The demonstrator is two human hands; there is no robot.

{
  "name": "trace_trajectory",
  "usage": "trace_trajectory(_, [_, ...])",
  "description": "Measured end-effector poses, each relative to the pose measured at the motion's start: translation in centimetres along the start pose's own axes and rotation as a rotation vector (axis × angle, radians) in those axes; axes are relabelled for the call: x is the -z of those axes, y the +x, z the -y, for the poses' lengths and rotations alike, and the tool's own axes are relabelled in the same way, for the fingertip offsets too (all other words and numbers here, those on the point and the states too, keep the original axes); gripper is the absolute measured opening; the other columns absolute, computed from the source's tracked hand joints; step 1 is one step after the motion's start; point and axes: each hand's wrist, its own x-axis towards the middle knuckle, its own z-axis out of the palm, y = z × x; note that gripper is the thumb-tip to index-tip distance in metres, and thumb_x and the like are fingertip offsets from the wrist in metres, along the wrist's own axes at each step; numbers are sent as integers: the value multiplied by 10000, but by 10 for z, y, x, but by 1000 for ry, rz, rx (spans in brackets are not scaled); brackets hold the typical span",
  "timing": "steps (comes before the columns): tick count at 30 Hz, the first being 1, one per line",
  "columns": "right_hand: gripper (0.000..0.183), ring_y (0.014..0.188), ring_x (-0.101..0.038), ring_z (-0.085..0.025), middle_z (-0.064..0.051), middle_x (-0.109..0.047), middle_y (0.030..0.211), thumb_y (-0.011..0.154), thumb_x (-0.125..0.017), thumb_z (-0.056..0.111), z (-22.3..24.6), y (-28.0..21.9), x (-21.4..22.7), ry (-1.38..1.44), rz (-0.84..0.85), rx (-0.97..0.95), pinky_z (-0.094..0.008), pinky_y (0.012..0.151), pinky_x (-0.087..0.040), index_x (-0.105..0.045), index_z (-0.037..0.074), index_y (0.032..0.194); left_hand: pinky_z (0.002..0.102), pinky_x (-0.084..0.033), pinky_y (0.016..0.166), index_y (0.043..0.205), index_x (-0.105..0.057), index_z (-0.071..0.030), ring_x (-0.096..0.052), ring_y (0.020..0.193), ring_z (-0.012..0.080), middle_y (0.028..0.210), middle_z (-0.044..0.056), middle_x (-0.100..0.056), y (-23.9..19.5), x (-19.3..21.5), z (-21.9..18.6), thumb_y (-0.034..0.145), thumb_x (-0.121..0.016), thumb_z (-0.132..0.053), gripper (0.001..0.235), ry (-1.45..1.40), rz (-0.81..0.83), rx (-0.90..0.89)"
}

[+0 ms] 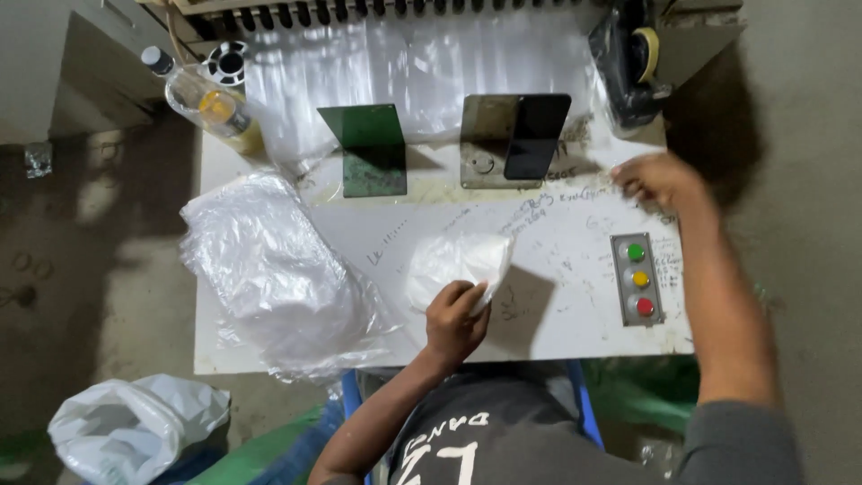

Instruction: Folding and stacking plastic bags at a factory workstation.

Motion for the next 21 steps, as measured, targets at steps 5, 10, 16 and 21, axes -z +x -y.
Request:
trace_trajectory(5, [273, 717, -609, -168, -119, -662, 826, 983, -657, 250, 13, -115, -103, 30, 440, 235, -335, 569, -584, -767, 15, 1065, 328, -526, 590, 898, -734, -104, -635, 651, 208, 795, 44, -595, -28, -43, 38, 826, -726, -86, 75, 414, 188, -185])
trace_trajectory(10, [342, 449, -586, -170, -138, -690, 594, 846, -824, 344, -21, -149, -178, -60, 386, 274, -291, 362, -472, -774, 15, 766, 338, -549, 586, 911, -744, -63, -676, 674, 256, 803, 87, -630, -14, -24, 30, 817, -741, -75, 95, 298, 235, -23])
trace_trajectory(16, [420, 626, -571, -123, -71, -641, 687, 827, -887, 418, -72, -132, -217, 371, 141, 518, -274, 569, -486, -675, 55, 840, 344, -499, 640, 884, -799, -28, -623, 693, 205, 719, 109, -679, 28, 8, -12, 831, -775, -104, 96, -611, 154, 757])
trace_trajectory(21, [832, 943, -649, -140, -148, -720, 1048, 738, -878, 466, -46, -174, -219, 761, 261, 681, -332, 807, -554, -511, 1, 1322, 242, -411, 475, 855, -722, 27, -544, 497, 109, 578, 87, -615, 43, 11, -10, 785, -796, -100, 163, -1159, 92, 1163])
